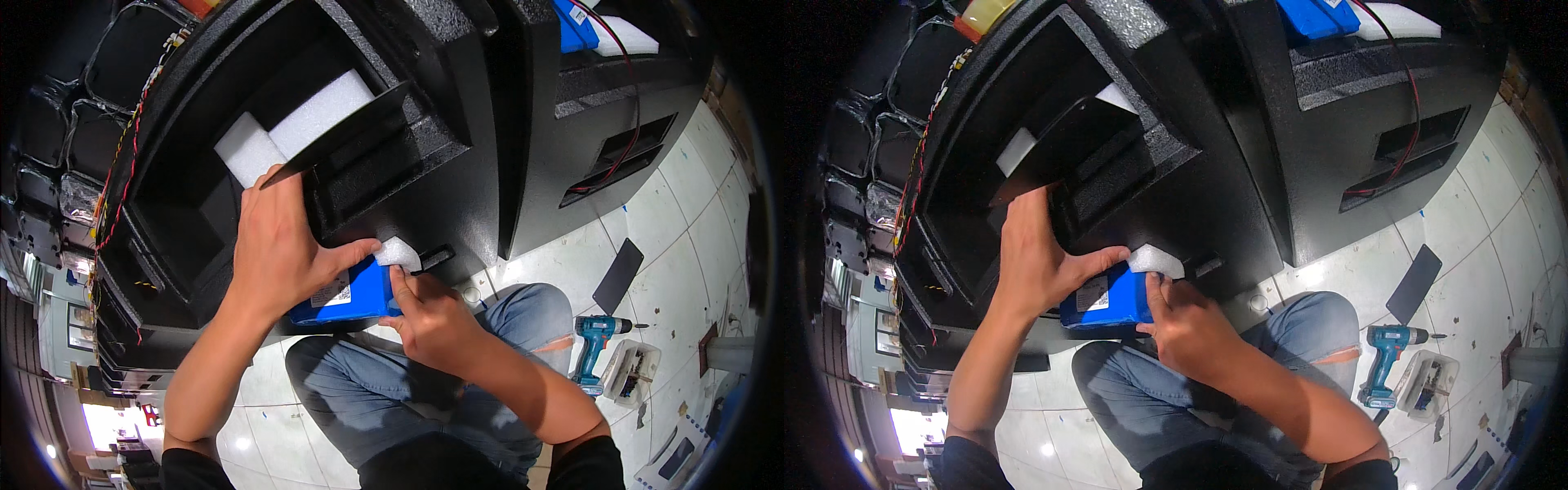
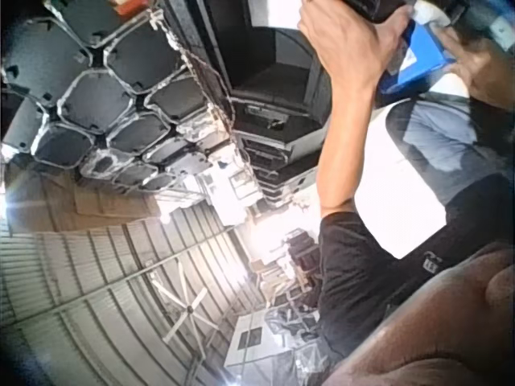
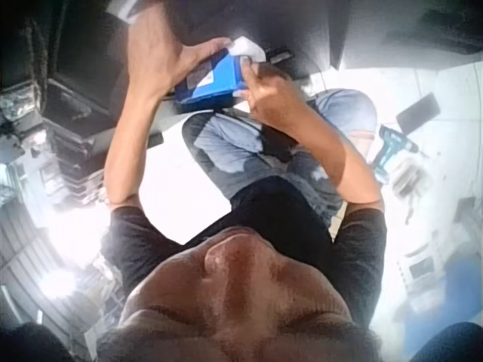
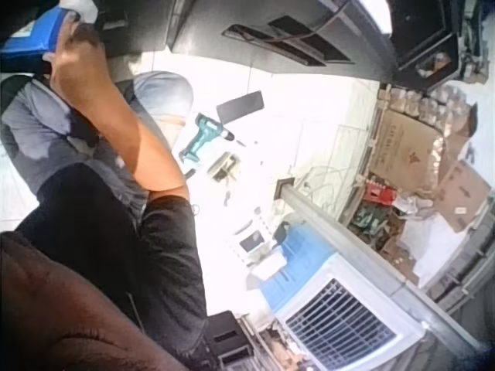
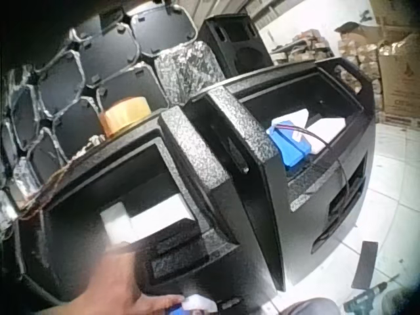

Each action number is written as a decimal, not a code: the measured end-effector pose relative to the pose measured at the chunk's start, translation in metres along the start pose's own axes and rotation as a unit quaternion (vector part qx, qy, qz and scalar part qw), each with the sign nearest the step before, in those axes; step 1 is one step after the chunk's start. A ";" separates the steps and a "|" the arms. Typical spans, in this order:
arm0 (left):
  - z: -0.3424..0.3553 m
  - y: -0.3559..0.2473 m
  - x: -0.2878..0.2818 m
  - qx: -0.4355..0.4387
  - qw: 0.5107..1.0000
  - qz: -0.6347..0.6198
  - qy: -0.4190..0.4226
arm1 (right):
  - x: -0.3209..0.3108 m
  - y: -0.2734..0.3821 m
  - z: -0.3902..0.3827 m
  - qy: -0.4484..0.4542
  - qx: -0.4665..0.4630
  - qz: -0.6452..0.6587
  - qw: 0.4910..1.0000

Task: The person sits on the floor and installs a blue electronic component into a black cabinet. They use a knife to cut foam padding and secure the component inside the cabinet.

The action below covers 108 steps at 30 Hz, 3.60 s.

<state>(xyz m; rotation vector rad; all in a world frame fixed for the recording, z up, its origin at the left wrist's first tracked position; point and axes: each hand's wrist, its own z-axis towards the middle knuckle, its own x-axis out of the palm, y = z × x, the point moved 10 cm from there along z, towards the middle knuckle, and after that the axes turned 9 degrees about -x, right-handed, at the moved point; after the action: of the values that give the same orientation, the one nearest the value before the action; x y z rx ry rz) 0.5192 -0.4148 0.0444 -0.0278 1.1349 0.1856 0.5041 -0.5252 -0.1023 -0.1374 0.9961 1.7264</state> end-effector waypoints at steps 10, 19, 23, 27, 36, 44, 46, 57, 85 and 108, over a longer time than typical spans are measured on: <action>-0.005 0.005 -0.004 -0.035 0.999 -0.004 0.008 | -0.019 -0.003 -0.007 -0.167 0.022 -0.008 0.986; -0.006 0.006 -0.003 -0.023 1.000 -0.007 -0.008 | -0.013 -0.025 -0.001 -0.162 0.051 -0.002 0.986; -0.005 0.005 -0.002 -0.028 1.000 0.000 -0.003 | -0.011 -0.035 0.003 -0.151 0.054 0.001 0.987; -0.006 0.003 -0.003 -0.018 1.000 -0.011 -0.012 | -0.014 -0.034 0.008 -0.147 0.070 -0.012 0.987; -0.004 -0.005 -0.006 -0.016 1.000 -0.015 -0.016 | -0.015 -0.043 0.001 -0.237 0.104 0.029 0.966; -0.014 -0.027 0.008 -0.057 0.990 0.124 -0.034 | 0.069 -0.111 -0.062 -0.328 0.301 0.400 0.801; -0.015 -0.029 0.009 -0.072 0.988 0.129 -0.039 | 0.096 -0.102 -0.045 -0.321 0.241 0.639 0.656; -0.010 -0.027 0.014 -0.166 0.976 0.138 -0.012 | 0.102 -0.097 -0.007 -0.351 0.186 0.771 0.498; -0.012 -0.024 0.020 -0.159 0.974 0.159 0.009 | 0.111 -0.109 -0.038 -0.385 0.270 0.691 0.549; -0.015 -0.030 0.023 -0.055 0.986 0.154 -0.042 | 0.101 -0.101 -0.030 -0.386 0.282 0.675 0.562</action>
<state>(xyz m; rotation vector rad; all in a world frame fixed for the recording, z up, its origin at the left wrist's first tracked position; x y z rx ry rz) 0.5197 -0.4435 0.0154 0.0581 1.0393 0.5206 0.5359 -0.4651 -0.2310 2.1581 0.8541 2.1416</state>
